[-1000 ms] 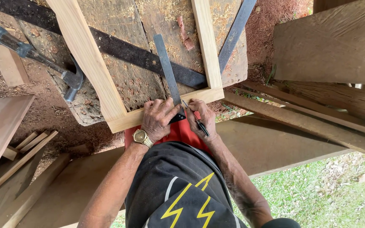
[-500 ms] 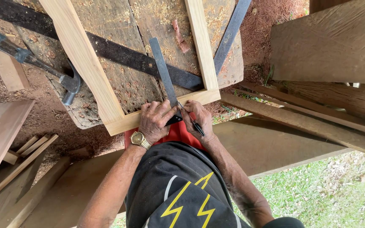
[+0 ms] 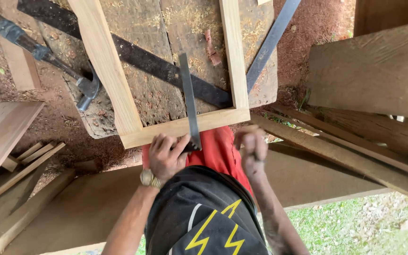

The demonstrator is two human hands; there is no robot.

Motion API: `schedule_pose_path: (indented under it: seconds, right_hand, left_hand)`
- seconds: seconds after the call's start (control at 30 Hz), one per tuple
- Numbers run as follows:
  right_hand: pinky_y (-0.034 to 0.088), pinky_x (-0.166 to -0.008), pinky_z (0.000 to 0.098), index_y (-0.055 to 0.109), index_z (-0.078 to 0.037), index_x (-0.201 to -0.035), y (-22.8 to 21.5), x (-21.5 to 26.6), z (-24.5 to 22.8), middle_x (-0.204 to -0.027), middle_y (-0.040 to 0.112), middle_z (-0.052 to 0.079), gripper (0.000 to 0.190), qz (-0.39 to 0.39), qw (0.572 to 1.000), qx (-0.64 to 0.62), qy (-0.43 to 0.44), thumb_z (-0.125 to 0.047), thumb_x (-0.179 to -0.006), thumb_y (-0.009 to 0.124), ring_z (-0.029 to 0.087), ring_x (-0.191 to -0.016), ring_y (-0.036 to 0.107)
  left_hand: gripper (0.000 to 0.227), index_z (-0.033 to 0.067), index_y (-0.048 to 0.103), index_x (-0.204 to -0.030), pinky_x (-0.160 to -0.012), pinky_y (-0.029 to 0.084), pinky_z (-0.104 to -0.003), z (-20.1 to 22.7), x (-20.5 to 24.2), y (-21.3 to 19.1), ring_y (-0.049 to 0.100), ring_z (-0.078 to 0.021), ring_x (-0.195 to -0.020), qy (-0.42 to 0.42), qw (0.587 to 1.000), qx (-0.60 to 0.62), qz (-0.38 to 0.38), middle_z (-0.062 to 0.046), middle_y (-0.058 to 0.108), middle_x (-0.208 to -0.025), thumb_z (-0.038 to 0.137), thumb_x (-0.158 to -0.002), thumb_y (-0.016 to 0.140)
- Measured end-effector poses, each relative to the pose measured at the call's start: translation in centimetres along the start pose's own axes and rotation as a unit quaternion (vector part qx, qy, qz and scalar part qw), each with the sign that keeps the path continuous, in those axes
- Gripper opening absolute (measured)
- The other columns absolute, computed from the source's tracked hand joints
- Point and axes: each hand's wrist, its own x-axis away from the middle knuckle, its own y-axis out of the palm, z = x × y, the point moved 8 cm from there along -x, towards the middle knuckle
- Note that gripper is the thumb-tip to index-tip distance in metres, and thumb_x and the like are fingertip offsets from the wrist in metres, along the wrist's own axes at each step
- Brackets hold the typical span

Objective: Marking measurements on wooden frames using a square ruler and a marker for carpentry.

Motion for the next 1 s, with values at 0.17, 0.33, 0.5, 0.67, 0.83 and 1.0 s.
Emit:
schedule_pose_path:
  seconds: [0.17,0.33,0.5,0.67,0.83,1.0]
  right_hand:
    - [0.06,-0.081,0.0433,0.052,-0.002,-0.138,13.5,0.9,-7.1,-0.121,0.064,0.021,0.074,-0.354,0.899,0.207,-0.154,-0.007,-0.069,0.078,0.039,-0.102,0.068]
    - [0.06,-0.083,0.0449,0.051,-0.001,-0.141,16.9,0.5,-10.0,-0.129,0.064,0.024,0.084,-0.374,0.883,0.168,-0.23,-0.009,-0.062,0.079,0.043,-0.106,0.068]
    - [0.061,-0.077,0.0428,0.059,-0.007,-0.132,18.0,1.3,-7.8,-0.107,0.068,0.014,0.056,-0.407,0.883,0.152,-0.177,-0.017,-0.084,0.086,0.036,-0.093,0.073]
    - [0.056,-0.063,0.0454,0.058,0.0,-0.128,17.9,2.6,-5.3,-0.099,0.064,0.017,0.064,-0.403,0.866,0.217,-0.2,-0.014,-0.07,0.082,0.038,-0.08,0.069]
    - [0.055,-0.058,0.0443,0.059,0.002,-0.127,16.6,2.0,-3.3,-0.098,0.065,0.015,0.064,-0.411,0.841,0.292,-0.194,-0.014,-0.068,0.081,0.034,-0.075,0.069]
    - [0.056,-0.074,0.043,0.065,0.001,-0.117,14.0,-0.2,-6.2,-0.094,0.065,0.01,0.056,-0.362,0.801,0.342,-0.332,-0.023,-0.07,0.083,0.028,-0.082,0.066]
  left_hand:
    - [0.027,0.0053,0.073,-0.115,-0.065,0.052,-0.03,0.6,2.3,-3.6,0.065,-0.0165,-0.072,-0.257,0.949,0.085,0.161,-0.003,0.067,-0.082,0.012,-0.089,0.078]
    - [0.032,-0.0028,0.069,-0.127,-0.071,0.052,-0.031,-0.4,7.0,-2.8,0.061,-0.0164,-0.082,-0.51,0.791,0.291,0.173,-0.013,0.07,-0.095,0.017,-0.102,0.071]
    - [0.063,-0.0015,0.03,-0.149,-0.107,0.048,-0.033,4.3,5.1,-5.9,0.058,-0.0214,-0.128,-0.402,0.792,0.401,0.222,-0.02,0.056,-0.139,0.011,-0.098,0.066]
    - [0.036,-0.0049,0.062,-0.129,-0.093,0.057,-0.033,1.1,9.6,0.2,0.065,-0.0205,-0.113,-0.459,0.77,0.381,0.23,-0.016,0.063,-0.127,0.008,-0.097,0.073]
    - [0.024,-0.0036,0.071,-0.116,-0.089,0.056,-0.032,0.0,8.7,1.9,0.062,-0.019,-0.117,-0.464,0.749,0.401,0.253,-0.009,0.06,-0.132,0.005,-0.094,0.072]
    - [0.033,0.0051,0.064,-0.127,-0.1,0.057,-0.037,-2.4,9.3,-0.6,0.067,-0.0169,-0.119,-0.495,0.62,0.465,0.394,-0.01,0.066,-0.128,0.002,-0.095,0.058]
